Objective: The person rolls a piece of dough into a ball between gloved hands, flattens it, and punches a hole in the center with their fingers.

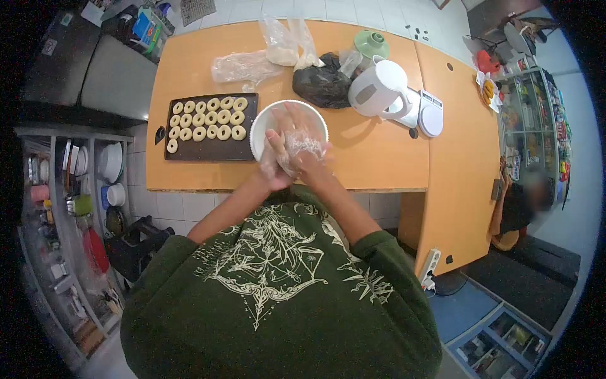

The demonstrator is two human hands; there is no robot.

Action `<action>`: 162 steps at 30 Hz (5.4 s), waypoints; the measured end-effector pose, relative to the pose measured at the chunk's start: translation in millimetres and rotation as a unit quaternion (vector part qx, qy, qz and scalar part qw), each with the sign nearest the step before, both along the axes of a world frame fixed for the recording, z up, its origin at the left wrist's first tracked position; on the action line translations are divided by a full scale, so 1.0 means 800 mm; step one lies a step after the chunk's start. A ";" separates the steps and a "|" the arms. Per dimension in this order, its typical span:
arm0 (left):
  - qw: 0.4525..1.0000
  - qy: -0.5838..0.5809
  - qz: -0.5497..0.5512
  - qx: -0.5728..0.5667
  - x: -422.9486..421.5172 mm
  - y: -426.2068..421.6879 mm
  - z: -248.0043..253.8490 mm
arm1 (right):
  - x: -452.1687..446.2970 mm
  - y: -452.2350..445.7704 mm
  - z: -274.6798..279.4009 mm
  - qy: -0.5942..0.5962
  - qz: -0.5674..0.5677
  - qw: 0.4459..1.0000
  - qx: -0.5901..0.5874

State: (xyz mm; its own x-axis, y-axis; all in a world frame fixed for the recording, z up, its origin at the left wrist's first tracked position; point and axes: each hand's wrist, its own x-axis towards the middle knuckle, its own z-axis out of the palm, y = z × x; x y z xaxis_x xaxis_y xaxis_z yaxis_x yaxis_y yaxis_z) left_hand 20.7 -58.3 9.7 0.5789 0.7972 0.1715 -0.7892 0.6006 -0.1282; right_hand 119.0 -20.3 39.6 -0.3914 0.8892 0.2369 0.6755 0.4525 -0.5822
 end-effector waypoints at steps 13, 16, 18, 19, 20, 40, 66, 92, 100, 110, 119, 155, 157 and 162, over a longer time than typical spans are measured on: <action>0.983 0.158 0.091 -0.003 -0.016 0.019 -0.005 | -0.014 -0.032 0.006 -0.045 0.140 0.989 0.032; 0.968 0.230 0.103 -0.019 -0.036 0.029 0.004 | 0.008 -0.019 0.039 -0.138 0.133 0.981 0.023; 0.939 0.321 0.041 -0.120 -0.028 0.009 0.047 | 0.011 -0.007 0.030 -0.149 0.089 0.983 0.056; 0.939 0.321 0.041 -0.118 -0.017 0.006 0.035 | 0.010 -0.005 0.033 -0.159 0.043 0.982 0.089; 0.982 0.185 0.022 -0.021 -0.006 0.005 0.008 | 0.006 -0.006 0.039 -0.174 0.078 0.982 -0.002; 1.000 -0.019 0.004 -0.010 -0.003 0.016 -0.026 | 0.006 -0.008 0.023 -0.059 0.083 0.994 -0.041; 0.961 0.270 0.004 -0.055 0.005 -0.003 0.038 | 0.014 0.024 0.020 -0.107 0.043 0.993 0.013; 0.883 -0.036 0.422 0.202 0.080 0.046 -0.001 | 0.003 -0.018 0.053 -0.035 0.147 0.988 0.035; 0.979 0.091 0.024 0.180 0.004 0.037 0.033 | 0.000 -0.021 0.057 -0.078 0.132 0.986 0.063; 0.994 0.108 0.011 -0.022 0.011 0.031 0.038 | 0.030 0.015 0.021 0.062 0.011 0.995 0.077; 0.966 0.251 0.048 0.032 0.009 0.006 0.039 | 0.028 0.004 0.010 0.063 0.006 0.998 -0.027; 0.428 0.764 0.352 0.329 0.025 0.005 0.110 | -0.001 0.010 0.068 0.623 -0.026 0.642 -0.445; 0.457 0.741 0.379 0.315 0.020 0.021 0.056 | 0.000 0.012 0.072 0.633 -0.049 0.633 -0.444; 0.852 0.468 0.224 -0.067 -0.012 0.061 0.079 | -0.009 -0.005 0.043 0.447 0.049 0.839 -0.305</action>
